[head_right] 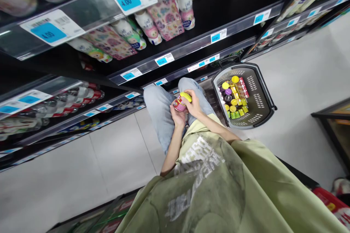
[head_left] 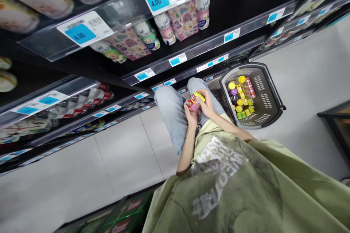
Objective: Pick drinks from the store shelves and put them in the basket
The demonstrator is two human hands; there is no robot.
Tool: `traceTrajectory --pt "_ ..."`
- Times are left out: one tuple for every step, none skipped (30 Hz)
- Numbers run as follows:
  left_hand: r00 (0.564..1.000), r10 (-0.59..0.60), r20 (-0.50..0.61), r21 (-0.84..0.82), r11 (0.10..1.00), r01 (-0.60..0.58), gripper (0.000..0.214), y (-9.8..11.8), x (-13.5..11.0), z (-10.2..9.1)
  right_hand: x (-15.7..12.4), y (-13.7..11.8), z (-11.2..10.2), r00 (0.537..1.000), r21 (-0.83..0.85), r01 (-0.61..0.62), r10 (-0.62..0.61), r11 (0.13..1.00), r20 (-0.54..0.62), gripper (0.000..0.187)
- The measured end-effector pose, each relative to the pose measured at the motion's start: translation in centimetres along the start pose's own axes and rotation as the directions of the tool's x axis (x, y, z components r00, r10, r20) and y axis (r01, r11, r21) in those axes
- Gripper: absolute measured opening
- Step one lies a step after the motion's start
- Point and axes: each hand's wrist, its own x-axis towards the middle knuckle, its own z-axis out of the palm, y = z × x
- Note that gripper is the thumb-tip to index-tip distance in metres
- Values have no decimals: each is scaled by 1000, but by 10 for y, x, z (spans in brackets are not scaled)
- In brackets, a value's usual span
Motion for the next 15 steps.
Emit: traceTrajectory --pt "1000 2 2 2 1000 -2 83 -1 0 0 1 -1 0 1000 8 2 -2 1000 -5 43" --pt "1000 16 3 11 1000 -16 83 -2 0 0 1 -1 0 1000 13 9 -9 1000 -13 43" --pt "999 48 1 29 998 -48 82 -3 -1 0 2 -2 0 1000 14 18 -18 1000 -23 44" --pt "995 96 0 60 994 -96 81 -3 -1 0 2 -4 0 999 10 27 -26 1000 -33 45" --pt "988 155 4 105 982 -155 80 -3 -2 -1 3 -5 0 999 5 33 -32 999 -43 45" --pt "976 218 15 159 963 -218 79 -3 -2 -1 3 -6 1 998 -1 35 -35 999 -50 46" --pt "961 276 31 214 937 -276 79 -2 -3 -2 4 -7 1 998 -6 36 -37 999 -55 47" --pt "945 325 47 258 910 -326 79 -1 -4 -3 4 -8 1 998 -11 37 -38 999 -60 49" --pt "930 361 62 287 886 -363 78 -1 -5 -4 5 -7 1 997 -17 38 -39 999 -61 50" --pt "919 388 76 302 869 -392 78 0 -5 -4 5 -6 1 997 -23 39 -41 999 -62 51" --pt "909 408 88 304 857 -415 77 0 -5 -4 6 -5 2 997 -29 43 -44 999 -62 51" --pt "899 426 100 299 849 -435 76 0 -5 -4 7 -2 2 997 -33 49 -50 998 -62 51" --pt "890 441 115 295 840 -455 75 0 -5 -4 8 1 2 996 -31 57 -59 998 -62 52" --pt "880 457 130 296 829 -474 73 0 -4 -3 9 4 2 996 -27 68 -69 997 -63 52" --pt "869 474 144 304 814 -495 71 0 -4 -3 11 7 2 995 -21 79 -81 997 -65 53"
